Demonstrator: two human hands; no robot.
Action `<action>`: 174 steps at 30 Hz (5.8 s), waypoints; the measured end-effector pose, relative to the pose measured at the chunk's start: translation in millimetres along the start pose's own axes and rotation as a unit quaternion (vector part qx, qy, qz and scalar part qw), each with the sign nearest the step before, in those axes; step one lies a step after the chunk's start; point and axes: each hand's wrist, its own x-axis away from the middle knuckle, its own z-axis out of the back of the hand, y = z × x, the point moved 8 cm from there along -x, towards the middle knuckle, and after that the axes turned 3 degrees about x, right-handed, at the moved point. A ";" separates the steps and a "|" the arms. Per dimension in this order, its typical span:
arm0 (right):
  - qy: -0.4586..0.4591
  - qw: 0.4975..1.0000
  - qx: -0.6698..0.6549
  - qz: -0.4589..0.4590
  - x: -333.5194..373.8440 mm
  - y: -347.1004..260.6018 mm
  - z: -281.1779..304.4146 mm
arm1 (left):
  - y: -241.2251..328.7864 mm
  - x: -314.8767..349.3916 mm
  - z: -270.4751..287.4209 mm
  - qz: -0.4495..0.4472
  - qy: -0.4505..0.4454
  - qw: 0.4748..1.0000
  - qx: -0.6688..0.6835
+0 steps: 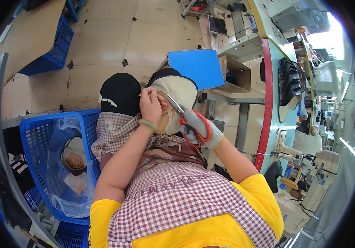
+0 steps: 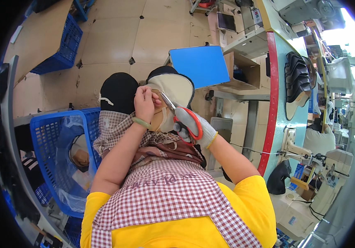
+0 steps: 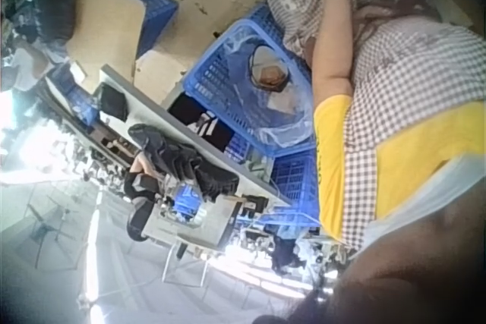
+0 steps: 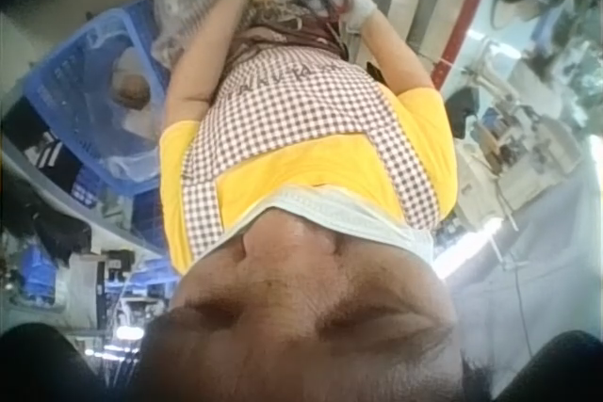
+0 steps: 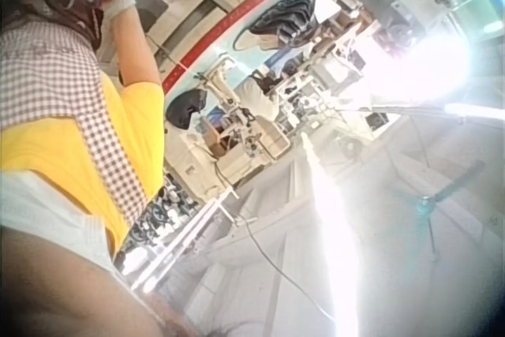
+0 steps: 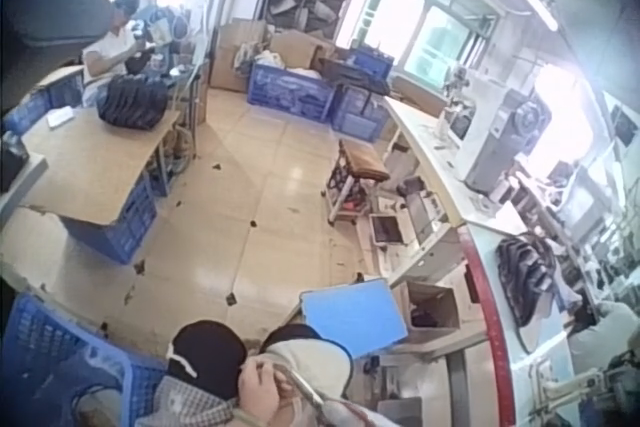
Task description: The person is using scissors to trim excess material and threads from the interior and edges of a beige shoe upper.
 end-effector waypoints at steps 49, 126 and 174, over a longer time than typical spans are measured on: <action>0.023 0.966 0.253 0.039 16.9 -47.5 -29.5 | 12.8 2.8 -1.1 0.137 -0.062 0.988 -0.020; -0.089 0.989 0.084 0.088 2.8 -4.7 -22.3 | 13.0 -4.7 16.1 -0.004 -0.087 0.993 -0.082; 0.001 0.988 -0.010 0.157 -35.8 -21.5 -62.5 | 51.9 -23.1 30.6 -0.044 -0.157 0.967 0.194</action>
